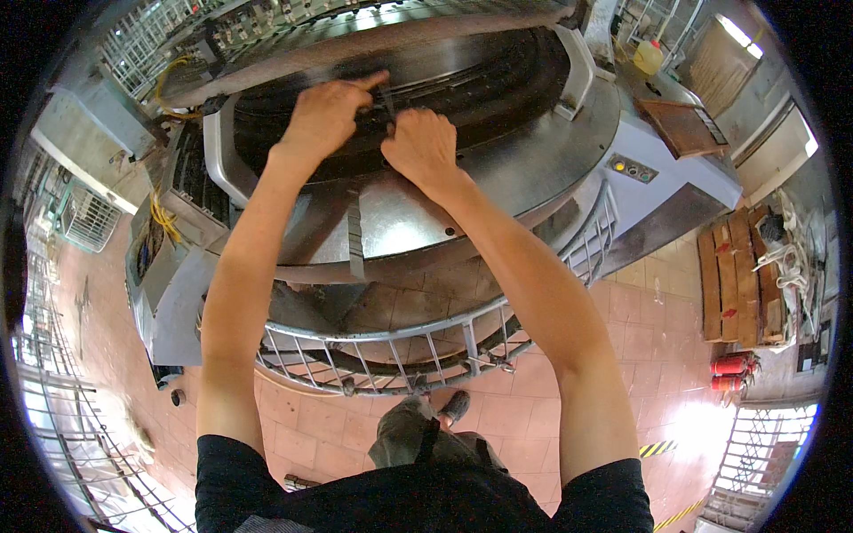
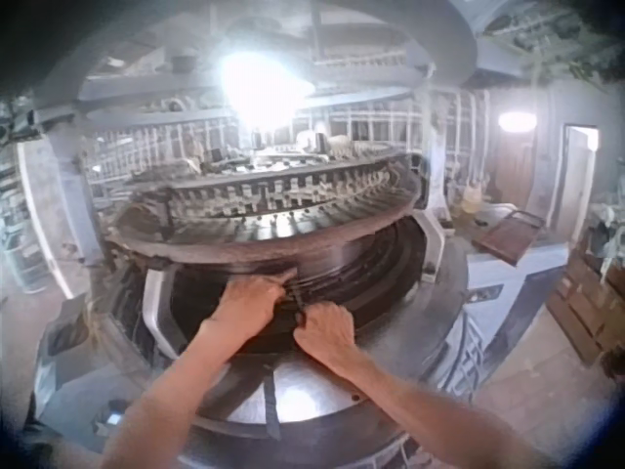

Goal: The person stands on a platform and installs small metal strips into slots on the inner rim of a large circular machine. They retrieve strips from a wooden tray, align them by hand, and press them into place one at a time around the circumference.

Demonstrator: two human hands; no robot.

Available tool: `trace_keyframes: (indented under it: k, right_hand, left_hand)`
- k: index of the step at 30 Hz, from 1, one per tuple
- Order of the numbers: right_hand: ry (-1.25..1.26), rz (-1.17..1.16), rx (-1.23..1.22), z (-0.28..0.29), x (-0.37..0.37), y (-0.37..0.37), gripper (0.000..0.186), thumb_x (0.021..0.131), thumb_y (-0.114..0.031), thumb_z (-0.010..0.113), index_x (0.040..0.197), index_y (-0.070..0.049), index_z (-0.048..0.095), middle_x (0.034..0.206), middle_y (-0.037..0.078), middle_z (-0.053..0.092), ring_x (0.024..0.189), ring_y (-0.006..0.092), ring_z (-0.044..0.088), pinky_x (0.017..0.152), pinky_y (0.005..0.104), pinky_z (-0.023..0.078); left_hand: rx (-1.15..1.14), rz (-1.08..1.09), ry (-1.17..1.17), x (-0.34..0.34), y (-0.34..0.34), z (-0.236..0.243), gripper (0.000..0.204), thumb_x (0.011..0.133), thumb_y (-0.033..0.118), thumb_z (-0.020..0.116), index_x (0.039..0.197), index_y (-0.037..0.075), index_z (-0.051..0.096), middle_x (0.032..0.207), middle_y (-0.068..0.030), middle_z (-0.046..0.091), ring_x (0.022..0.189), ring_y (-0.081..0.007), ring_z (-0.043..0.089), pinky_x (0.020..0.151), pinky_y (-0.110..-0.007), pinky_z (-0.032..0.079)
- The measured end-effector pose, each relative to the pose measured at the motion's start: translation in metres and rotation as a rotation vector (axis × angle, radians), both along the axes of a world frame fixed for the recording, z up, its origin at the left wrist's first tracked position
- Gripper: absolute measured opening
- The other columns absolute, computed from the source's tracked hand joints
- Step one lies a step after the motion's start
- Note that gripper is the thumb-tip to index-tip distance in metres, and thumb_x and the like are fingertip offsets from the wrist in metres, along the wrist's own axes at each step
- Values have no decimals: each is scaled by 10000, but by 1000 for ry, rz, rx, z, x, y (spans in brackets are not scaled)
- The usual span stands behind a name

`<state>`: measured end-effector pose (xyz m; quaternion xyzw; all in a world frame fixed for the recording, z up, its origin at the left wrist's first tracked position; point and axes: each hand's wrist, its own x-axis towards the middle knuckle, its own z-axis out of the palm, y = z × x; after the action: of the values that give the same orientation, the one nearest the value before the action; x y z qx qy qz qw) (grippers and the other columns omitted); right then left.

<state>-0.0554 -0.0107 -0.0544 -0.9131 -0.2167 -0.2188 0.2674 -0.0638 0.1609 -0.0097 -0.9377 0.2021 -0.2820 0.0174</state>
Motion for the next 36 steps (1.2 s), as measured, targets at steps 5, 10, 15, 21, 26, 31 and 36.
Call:
trace_keyframes:
  k: [5, 10, 15, 21, 26, 31, 36]
  right_hand:
    - [30, 32, -48, -8, -1, -4, 188, 805, -172, 646, 759, -3, 715, 779, 232, 687, 774, 439, 670, 709, 506, 541]
    - [11, 3, -18, -7, 6, -3, 190, 813, -177, 650, 771, -7, 722, 790, 228, 693, 788, 439, 674, 724, 510, 541]
    - [-108, 17, 99, -6, 37, 12, 178, 783, -166, 666, 711, -9, 711, 756, 237, 694, 762, 421, 697, 685, 480, 566]
    - [-68, -94, 178, -3, 68, 31, 261, 845, -328, 754, 815, -70, 782, 802, 199, 722, 783, 374, 714, 702, 444, 580]
    - [-97, -65, 230, -8, 74, 20, 359, 762, -398, 839, 785, -46, 775, 752, 189, 708, 711, 359, 705, 657, 434, 566]
    - [-132, -55, 333, -8, 84, 20, 460, 690, -472, 867, 687, -28, 749, 665, 196, 672, 636, 371, 681, 604, 425, 546]
    - [-108, -73, 298, -7, 87, 20, 484, 684, -496, 869, 673, -28, 746, 646, 193, 668, 634, 361, 687, 596, 424, 549]
  left_hand:
    - [33, -10, 180, 5, 6, -2, 472, 861, 52, 622, 1305, 204, 672, 1007, -106, 725, 956, -313, 693, 816, -458, 560]
    - [-9, -51, 57, 3, 6, -10, 573, 851, 26, 616, 1393, 210, 598, 993, -112, 725, 941, -326, 700, 785, -460, 572]
    - [77, 67, -42, 10, 8, 1, 677, 848, -4, 587, 1479, 228, 508, 984, -147, 727, 898, -348, 714, 720, -458, 593]
    - [143, 114, -69, 15, 7, 13, 716, 854, -1, 579, 1515, 245, 457, 991, -155, 735, 888, -341, 725, 716, -444, 603]
    - [142, 209, 31, 7, 3, 11, 737, 861, 4, 582, 1538, 241, 415, 985, -159, 735, 881, -347, 727, 742, -448, 604]
    - [117, 176, 91, 2, 2, 14, 683, 843, -5, 599, 1482, 213, 490, 1051, -161, 725, 946, -361, 712, 813, -451, 589]
    - [-80, 121, 130, -17, -2, 15, 299, 796, -62, 627, 1057, 43, 727, 1210, -108, 695, 992, -369, 694, 878, -474, 552]
